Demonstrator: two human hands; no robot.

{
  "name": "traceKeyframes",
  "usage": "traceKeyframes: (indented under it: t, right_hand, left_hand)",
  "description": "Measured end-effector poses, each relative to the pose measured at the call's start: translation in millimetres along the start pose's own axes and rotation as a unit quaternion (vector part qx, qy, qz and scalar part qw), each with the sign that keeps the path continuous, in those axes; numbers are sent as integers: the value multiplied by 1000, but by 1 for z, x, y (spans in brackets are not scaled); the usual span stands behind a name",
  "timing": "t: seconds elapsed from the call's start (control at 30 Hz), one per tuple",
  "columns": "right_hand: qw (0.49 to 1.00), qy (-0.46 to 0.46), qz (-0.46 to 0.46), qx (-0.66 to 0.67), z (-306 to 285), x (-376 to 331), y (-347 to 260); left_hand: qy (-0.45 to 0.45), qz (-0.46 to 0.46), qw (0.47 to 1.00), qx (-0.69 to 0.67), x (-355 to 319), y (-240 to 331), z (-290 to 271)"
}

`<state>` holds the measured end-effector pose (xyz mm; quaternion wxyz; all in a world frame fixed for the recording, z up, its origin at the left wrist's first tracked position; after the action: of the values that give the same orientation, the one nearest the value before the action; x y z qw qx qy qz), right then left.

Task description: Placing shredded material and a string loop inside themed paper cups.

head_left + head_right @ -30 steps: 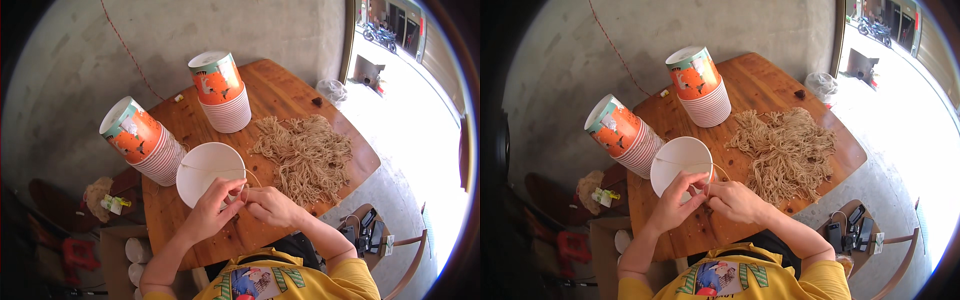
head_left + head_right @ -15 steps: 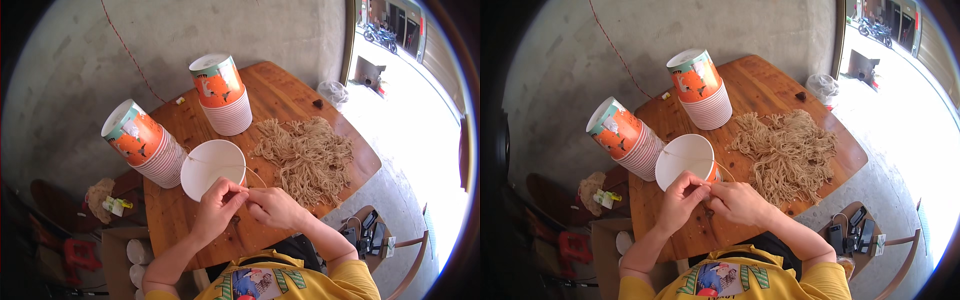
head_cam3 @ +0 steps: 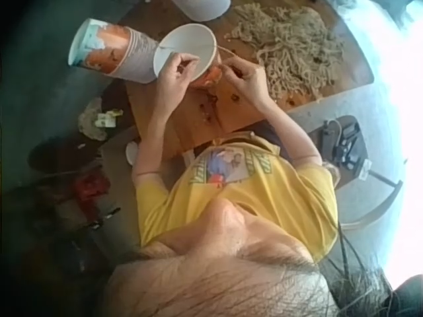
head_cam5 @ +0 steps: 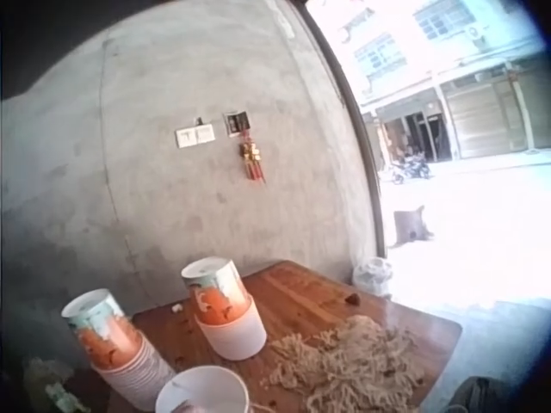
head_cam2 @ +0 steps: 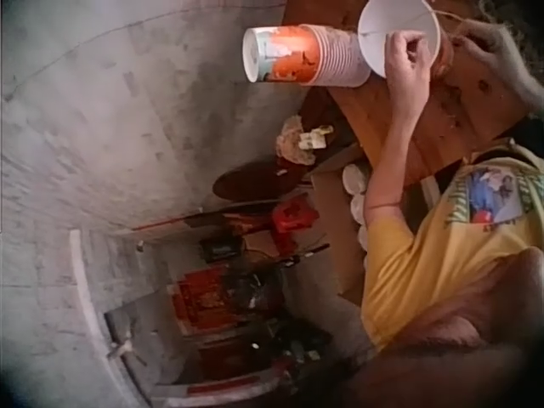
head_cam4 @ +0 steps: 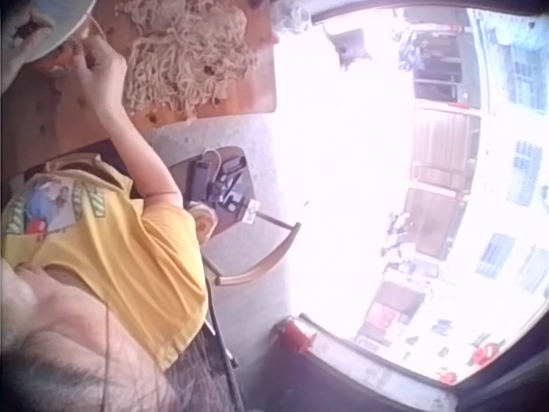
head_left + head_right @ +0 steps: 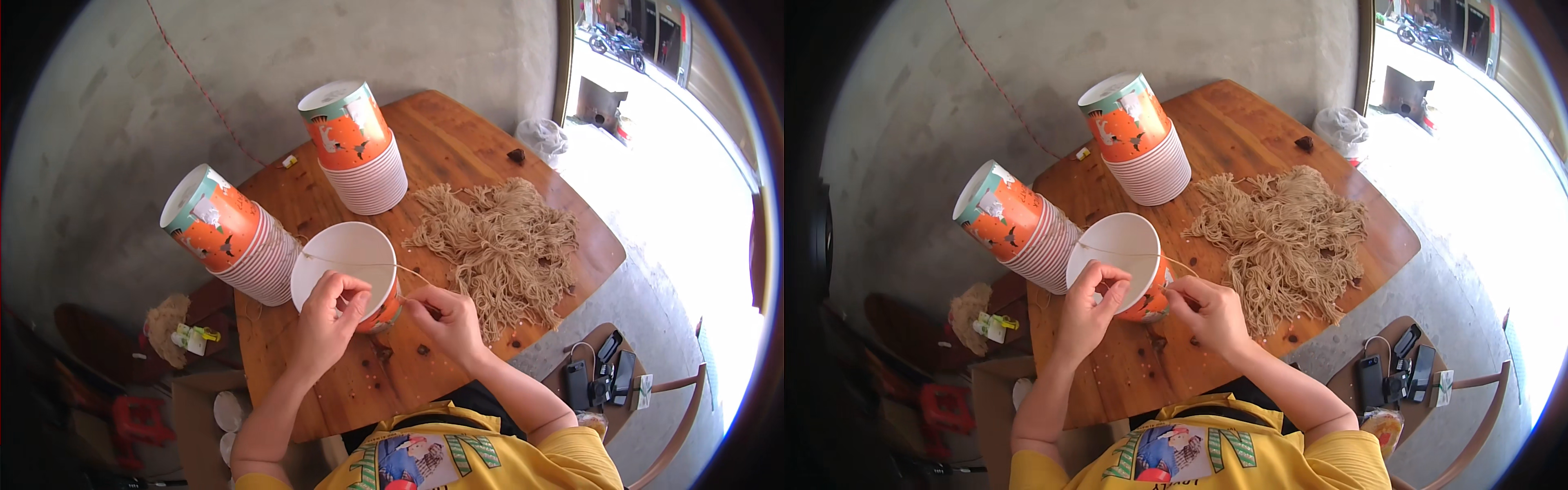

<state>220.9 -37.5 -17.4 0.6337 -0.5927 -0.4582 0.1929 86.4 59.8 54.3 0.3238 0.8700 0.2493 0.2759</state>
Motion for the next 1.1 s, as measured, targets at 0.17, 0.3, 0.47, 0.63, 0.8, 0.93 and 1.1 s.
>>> traceKeyframes:
  t: [0.17, 0.3, 0.47, 0.63, 0.8, 0.93, 1.1]
  right_hand:
    - [997, 30, -60, -43, 12, -1, -3]
    - [995, 31, -72, -57, 17, -1, -2]
    - [995, 37, -77, -51, 17, -1, -5]
    - [994, 34, -90, -48, 18, 0, -4]
    - [994, 32, -93, -52, 19, 1, -4]
    - [995, 27, -83, -51, 21, 2, -4]
    - [997, 23, -57, -52, 20, 4, 2]
  left_hand:
    - [-87, -72, 993, -36, -2, -17, 17]
    - [-98, -80, 991, -35, -1, -20, 21]
    - [-103, -83, 991, -30, 0, -23, 23]
    - [-101, -73, 992, -28, 2, -22, 23]
    - [-109, -79, 991, -26, 1, -21, 24]
    - [-133, -42, 990, -30, 3, -23, 26]
    - [-227, -116, 965, -69, 16, -34, 40]
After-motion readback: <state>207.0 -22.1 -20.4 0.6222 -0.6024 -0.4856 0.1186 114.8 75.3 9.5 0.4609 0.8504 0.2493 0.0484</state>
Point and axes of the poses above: each hand's wrist, its own x-axis towards the middle knuckle, its own z-axis out of the palm, y = z × x, the point moved 9 cm from there along x, towards the middle knuckle, and after that the axes turned 2 degrees about x, right-handed, at the moved point
